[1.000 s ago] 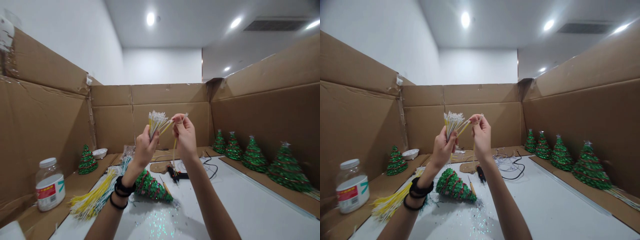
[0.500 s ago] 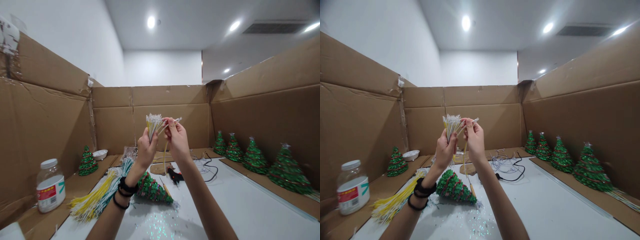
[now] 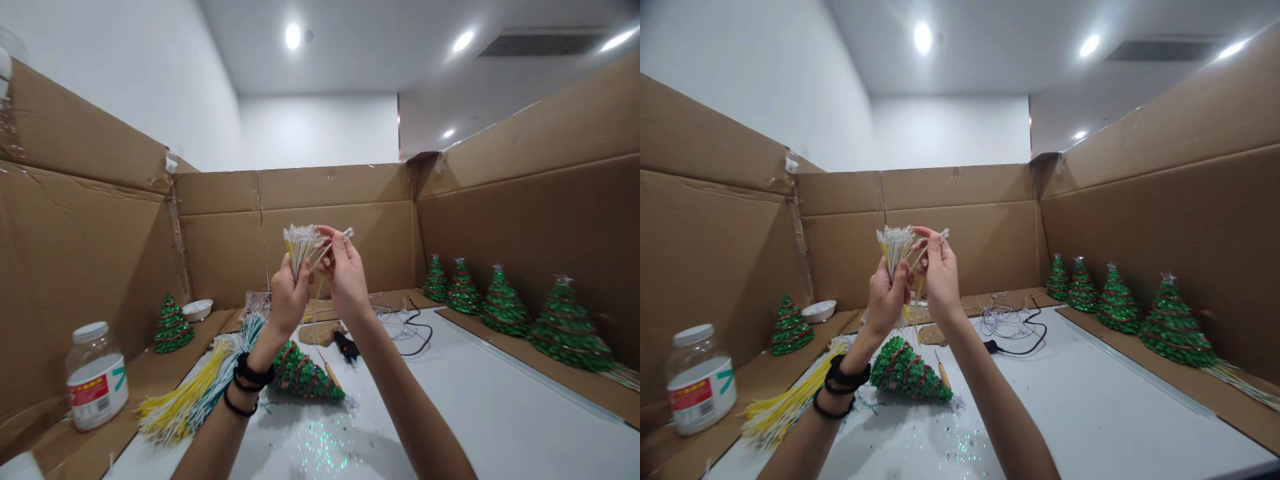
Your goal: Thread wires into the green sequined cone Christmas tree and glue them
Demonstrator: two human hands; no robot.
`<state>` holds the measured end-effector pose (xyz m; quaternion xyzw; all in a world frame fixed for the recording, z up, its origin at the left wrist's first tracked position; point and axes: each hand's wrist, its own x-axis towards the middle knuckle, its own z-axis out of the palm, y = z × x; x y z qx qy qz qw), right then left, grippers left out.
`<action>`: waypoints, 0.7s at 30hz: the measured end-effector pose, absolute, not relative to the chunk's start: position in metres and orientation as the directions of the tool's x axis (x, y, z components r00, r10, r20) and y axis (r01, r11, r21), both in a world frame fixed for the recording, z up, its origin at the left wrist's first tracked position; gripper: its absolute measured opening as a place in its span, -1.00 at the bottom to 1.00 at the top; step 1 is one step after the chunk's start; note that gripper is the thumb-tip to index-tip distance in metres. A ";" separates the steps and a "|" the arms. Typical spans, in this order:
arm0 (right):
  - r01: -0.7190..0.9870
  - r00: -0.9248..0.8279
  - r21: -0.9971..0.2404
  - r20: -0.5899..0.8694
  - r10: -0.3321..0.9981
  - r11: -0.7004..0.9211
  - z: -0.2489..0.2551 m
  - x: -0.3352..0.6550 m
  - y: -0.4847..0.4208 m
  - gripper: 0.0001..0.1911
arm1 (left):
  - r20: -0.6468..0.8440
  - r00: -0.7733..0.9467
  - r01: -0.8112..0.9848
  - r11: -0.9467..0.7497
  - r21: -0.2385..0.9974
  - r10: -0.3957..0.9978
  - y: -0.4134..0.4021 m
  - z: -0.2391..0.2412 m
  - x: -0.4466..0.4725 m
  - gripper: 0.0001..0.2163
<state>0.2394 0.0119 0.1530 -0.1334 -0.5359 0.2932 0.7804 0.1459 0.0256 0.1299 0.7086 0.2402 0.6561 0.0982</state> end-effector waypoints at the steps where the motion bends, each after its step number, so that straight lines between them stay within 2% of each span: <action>1: -0.305 0.285 -0.512 0.755 0.590 0.803 0.153 0.242 0.014 -0.62 | 0.885 0.050 0.233 -0.867 0.441 0.463 0.026 0.130 0.145 -0.76; 4: -0.284 0.393 -0.452 0.750 0.533 0.846 0.154 0.250 0.020 -0.65 | 0.891 0.113 0.311 -0.867 0.389 0.441 0.028 0.130 0.144 -0.78; 8: -0.329 0.533 -0.268 0.739 0.413 0.905 0.159 0.260 0.018 -0.74 | 0.892 0.175 0.377 -0.865 0.331 0.417 0.031 0.128 0.144 -0.79; 15: -0.242 0.590 -0.102 0.774 0.230 0.965 0.169 0.301 -0.014 -0.73 | 0.869 0.274 0.465 -0.848 0.255 0.411 0.031 0.133 0.138 -0.79; 18: -0.191 0.656 -0.080 0.731 0.187 0.978 0.172 0.319 -0.029 -0.77 | 0.847 0.263 0.356 -0.862 0.360 0.462 0.035 0.135 0.134 -0.79; 21: -0.181 0.566 -0.166 0.788 0.241 0.969 0.172 0.319 -0.034 -0.84 | 0.813 0.244 0.107 -0.848 0.519 0.528 0.035 0.136 0.132 -0.77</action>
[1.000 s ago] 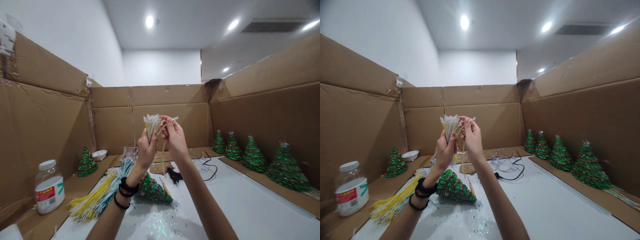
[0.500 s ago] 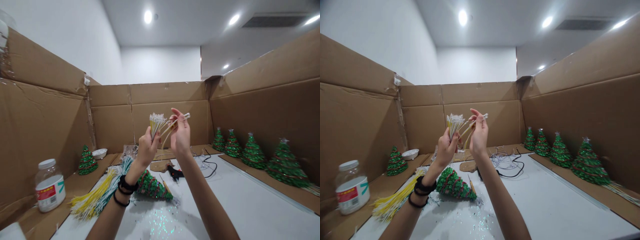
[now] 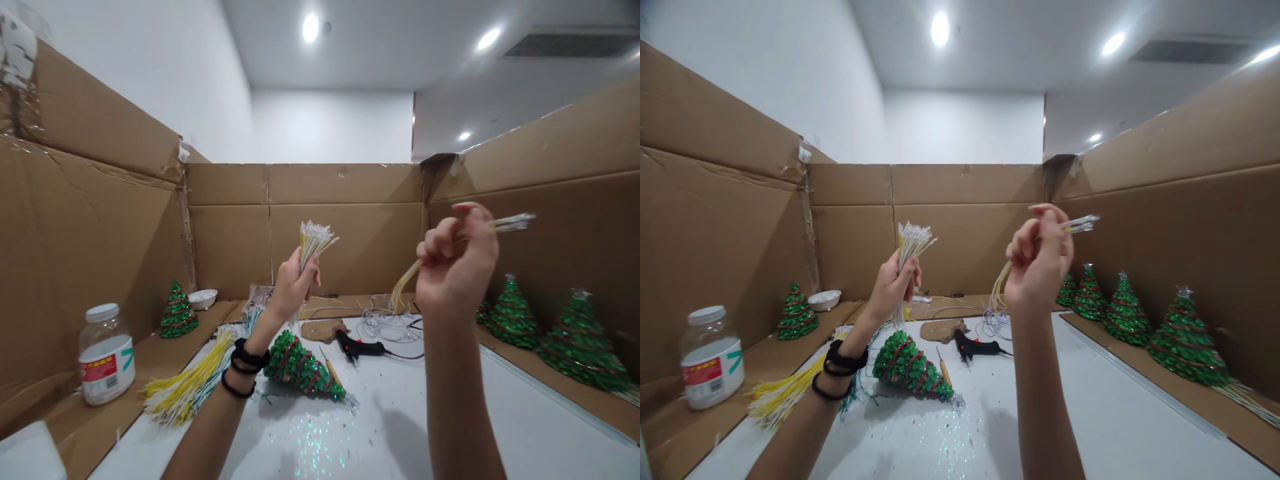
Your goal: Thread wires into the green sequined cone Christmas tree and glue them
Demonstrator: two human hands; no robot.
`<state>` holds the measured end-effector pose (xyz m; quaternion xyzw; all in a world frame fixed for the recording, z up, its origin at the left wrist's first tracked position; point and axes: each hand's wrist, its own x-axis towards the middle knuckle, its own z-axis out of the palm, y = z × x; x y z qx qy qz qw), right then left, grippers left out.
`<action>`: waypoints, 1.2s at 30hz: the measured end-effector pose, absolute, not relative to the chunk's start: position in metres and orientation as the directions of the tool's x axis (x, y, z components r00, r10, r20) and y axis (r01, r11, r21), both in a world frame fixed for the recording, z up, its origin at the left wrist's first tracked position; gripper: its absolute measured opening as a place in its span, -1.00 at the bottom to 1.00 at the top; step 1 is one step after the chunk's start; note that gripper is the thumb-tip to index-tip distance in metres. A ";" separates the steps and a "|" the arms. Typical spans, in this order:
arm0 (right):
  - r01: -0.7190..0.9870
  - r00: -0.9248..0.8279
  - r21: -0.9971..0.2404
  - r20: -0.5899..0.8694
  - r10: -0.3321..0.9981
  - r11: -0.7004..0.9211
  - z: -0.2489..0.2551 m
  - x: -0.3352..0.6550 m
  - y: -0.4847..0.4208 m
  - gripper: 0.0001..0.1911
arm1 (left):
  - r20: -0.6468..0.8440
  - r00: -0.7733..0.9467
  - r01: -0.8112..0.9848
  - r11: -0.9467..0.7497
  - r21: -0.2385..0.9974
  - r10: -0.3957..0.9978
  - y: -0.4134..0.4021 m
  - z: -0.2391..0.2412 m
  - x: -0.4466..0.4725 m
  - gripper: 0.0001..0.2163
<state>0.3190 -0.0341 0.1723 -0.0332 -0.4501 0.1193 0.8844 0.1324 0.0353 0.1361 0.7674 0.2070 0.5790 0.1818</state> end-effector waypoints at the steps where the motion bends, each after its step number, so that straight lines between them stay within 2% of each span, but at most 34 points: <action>1: -0.176 0.506 -0.226 0.814 0.285 0.958 0.172 0.315 -0.033 -0.85 | 0.808 0.248 0.037 -0.839 0.543 0.534 0.034 0.136 0.133 -0.76; 4: -0.131 0.310 -0.423 0.842 0.442 0.897 0.168 0.294 -0.023 -0.83 | 0.808 0.264 -0.070 -0.825 0.561 0.527 0.028 0.137 0.135 -0.74; 7: -0.107 0.221 -0.484 0.840 0.496 0.868 0.163 0.273 -0.010 -0.80 | 0.812 0.243 -0.108 -0.817 0.566 0.531 0.024 0.137 0.138 -0.75; 11: -0.163 0.191 -0.480 0.841 0.505 0.862 0.158 0.257 -0.002 -0.81 | 0.823 0.206 -0.146 -0.815 0.561 0.529 0.022 0.136 0.141 -0.73; 17: -0.251 0.218 -0.438 0.843 0.491 0.863 0.156 0.253 0.003 -0.81 | 0.841 0.198 -0.110 -0.842 0.529 0.503 0.021 0.135 0.142 -0.74; 25: -0.215 0.154 -0.419 0.877 0.455 0.882 0.156 0.257 0.003 -0.81 | 0.824 0.236 -0.079 -0.835 0.545 0.516 0.020 0.135 0.143 -0.75; 29: -0.224 0.183 -0.406 0.875 0.447 0.886 0.159 0.263 0.000 -0.80 | 0.807 0.214 -0.124 -0.805 0.581 0.550 0.020 0.136 0.142 -0.74; 36: -0.265 0.300 -0.398 0.832 0.467 0.878 0.165 0.282 -0.004 -0.71 | 0.782 0.224 -0.033 -0.797 0.603 0.582 0.021 0.135 0.143 -0.74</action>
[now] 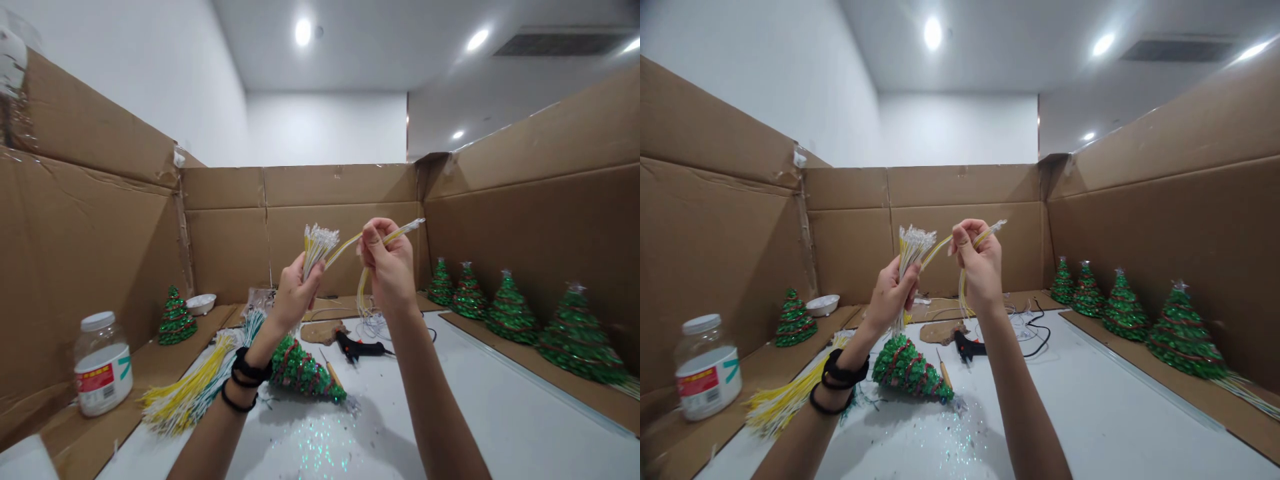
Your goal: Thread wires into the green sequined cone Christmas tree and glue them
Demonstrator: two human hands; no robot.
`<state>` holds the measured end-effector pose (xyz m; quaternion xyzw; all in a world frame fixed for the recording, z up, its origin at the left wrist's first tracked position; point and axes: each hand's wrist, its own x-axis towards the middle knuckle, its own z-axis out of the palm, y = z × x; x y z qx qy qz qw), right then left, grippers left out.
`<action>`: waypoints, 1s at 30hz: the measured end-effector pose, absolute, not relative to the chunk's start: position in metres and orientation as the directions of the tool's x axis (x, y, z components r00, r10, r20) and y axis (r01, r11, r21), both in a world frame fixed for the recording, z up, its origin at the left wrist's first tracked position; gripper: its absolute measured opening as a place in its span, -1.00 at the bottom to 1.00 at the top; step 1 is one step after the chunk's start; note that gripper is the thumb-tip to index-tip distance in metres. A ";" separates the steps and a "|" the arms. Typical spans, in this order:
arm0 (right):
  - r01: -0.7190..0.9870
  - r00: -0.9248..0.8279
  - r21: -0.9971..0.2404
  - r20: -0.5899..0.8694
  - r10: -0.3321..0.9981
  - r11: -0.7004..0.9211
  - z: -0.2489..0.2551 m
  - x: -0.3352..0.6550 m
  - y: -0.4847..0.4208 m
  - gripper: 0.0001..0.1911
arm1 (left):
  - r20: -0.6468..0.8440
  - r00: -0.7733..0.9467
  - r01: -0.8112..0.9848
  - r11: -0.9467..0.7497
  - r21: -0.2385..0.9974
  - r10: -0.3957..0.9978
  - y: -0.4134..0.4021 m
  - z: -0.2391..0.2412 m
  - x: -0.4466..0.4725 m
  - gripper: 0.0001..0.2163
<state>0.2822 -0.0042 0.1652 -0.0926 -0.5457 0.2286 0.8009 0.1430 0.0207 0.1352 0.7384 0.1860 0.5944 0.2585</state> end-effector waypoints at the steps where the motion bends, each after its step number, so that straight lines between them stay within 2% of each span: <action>1: -0.291 0.300 -0.405 0.822 0.484 0.867 0.165 0.281 -0.004 -0.71 | 0.782 0.209 -0.040 -0.794 0.607 0.587 0.022 0.134 0.144 -0.74; 10: -0.523 0.134 -0.481 0.769 0.625 0.704 0.157 0.245 0.006 -0.70 | 0.816 0.054 -0.072 -0.813 0.578 0.575 0.032 0.129 0.146 -0.73; 18: -0.407 0.205 -0.472 0.787 0.582 0.782 0.156 0.245 0.005 -0.72 | 0.858 0.003 0.043 -0.858 0.512 0.513 0.029 0.129 0.146 -0.75; 23: -0.341 0.189 -0.488 0.801 0.567 0.803 0.155 0.246 0.007 -0.69 | 0.873 -0.013 0.061 -0.871 0.488 0.488 0.029 0.128 0.147 -0.76; 30: -0.372 0.116 -0.543 0.777 0.618 0.753 0.157 0.246 0.010 -0.63 | 0.869 0.004 0.089 -0.865 0.493 0.495 0.030 0.125 0.147 -0.78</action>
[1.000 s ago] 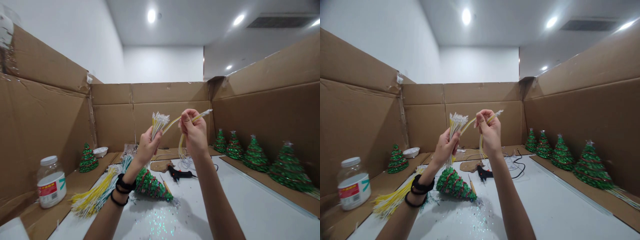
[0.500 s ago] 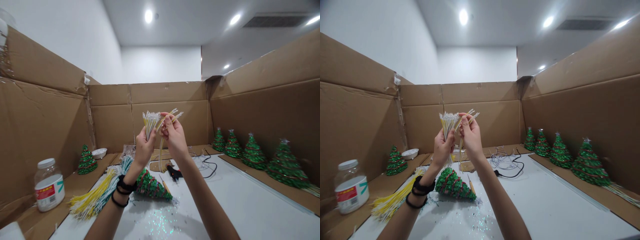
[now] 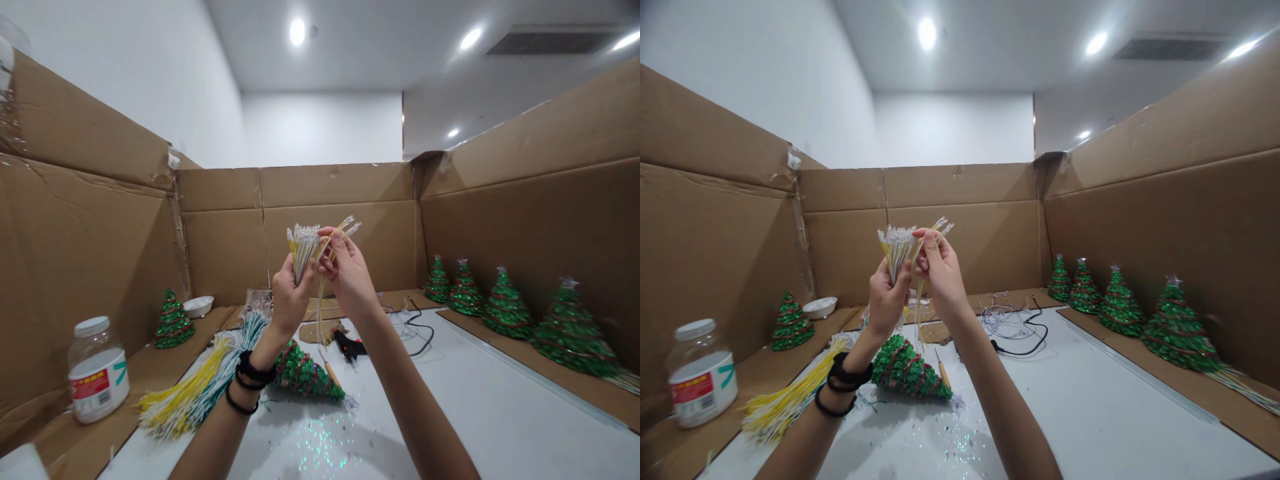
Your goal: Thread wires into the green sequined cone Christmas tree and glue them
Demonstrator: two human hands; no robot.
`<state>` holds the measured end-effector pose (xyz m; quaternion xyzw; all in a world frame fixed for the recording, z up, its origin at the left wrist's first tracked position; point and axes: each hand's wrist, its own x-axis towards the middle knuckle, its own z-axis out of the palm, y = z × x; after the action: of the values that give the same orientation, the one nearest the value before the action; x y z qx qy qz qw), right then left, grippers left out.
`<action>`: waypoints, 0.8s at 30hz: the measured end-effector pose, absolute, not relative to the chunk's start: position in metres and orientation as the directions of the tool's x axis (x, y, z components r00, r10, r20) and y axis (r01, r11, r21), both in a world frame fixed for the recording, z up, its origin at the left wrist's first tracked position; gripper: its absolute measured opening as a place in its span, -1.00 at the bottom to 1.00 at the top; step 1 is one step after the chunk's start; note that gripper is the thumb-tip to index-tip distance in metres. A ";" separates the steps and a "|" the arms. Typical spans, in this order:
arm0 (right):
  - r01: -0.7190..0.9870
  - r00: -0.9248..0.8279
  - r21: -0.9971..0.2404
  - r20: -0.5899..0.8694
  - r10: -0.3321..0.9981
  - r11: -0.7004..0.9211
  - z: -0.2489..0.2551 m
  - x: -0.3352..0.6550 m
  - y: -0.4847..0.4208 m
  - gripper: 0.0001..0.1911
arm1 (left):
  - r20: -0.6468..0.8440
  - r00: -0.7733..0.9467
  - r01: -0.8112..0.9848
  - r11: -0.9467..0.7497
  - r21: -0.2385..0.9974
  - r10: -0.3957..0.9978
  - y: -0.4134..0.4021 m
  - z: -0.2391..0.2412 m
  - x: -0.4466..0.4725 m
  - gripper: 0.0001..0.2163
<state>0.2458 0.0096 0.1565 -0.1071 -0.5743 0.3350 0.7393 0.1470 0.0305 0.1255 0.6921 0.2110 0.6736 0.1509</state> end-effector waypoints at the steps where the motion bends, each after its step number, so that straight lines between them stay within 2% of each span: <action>1: -0.383 0.116 -0.543 0.774 0.622 0.747 0.157 0.246 0.010 -0.62 | 0.871 0.005 0.095 -0.867 0.489 0.492 0.031 0.125 0.147 -0.78; 4: -0.399 0.124 -0.524 0.782 0.610 0.753 0.157 0.247 0.009 -0.61 | 0.878 0.008 0.119 -0.872 0.474 0.479 0.032 0.123 0.147 -0.78; 9: -0.331 0.198 -0.492 0.798 0.569 0.805 0.156 0.249 0.010 -0.62 | 0.882 0.026 0.165 -0.872 0.460 0.470 0.030 0.124 0.147 -0.78; 17: -0.255 0.456 -0.256 0.818 0.349 0.932 0.170 0.277 -0.006 -0.71 | 0.813 0.294 0.218 -0.863 0.456 0.503 0.028 0.136 0.135 -0.79; 21: -0.313 0.552 -0.152 0.774 0.310 0.937 0.176 0.301 -0.031 -0.71 | 0.772 0.320 0.120 -0.831 0.543 0.550 0.034 0.139 0.127 -0.78; 24: -0.275 0.532 -0.226 0.774 0.343 0.935 0.174 0.305 -0.040 -0.74 | 0.741 0.319 -0.047 -0.771 0.635 0.591 0.034 0.142 0.125 -0.75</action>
<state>0.3054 -0.0400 0.1738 -0.0381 -0.4506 0.1766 0.8743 0.1253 0.0336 0.1416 0.7598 0.1790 0.5552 0.2870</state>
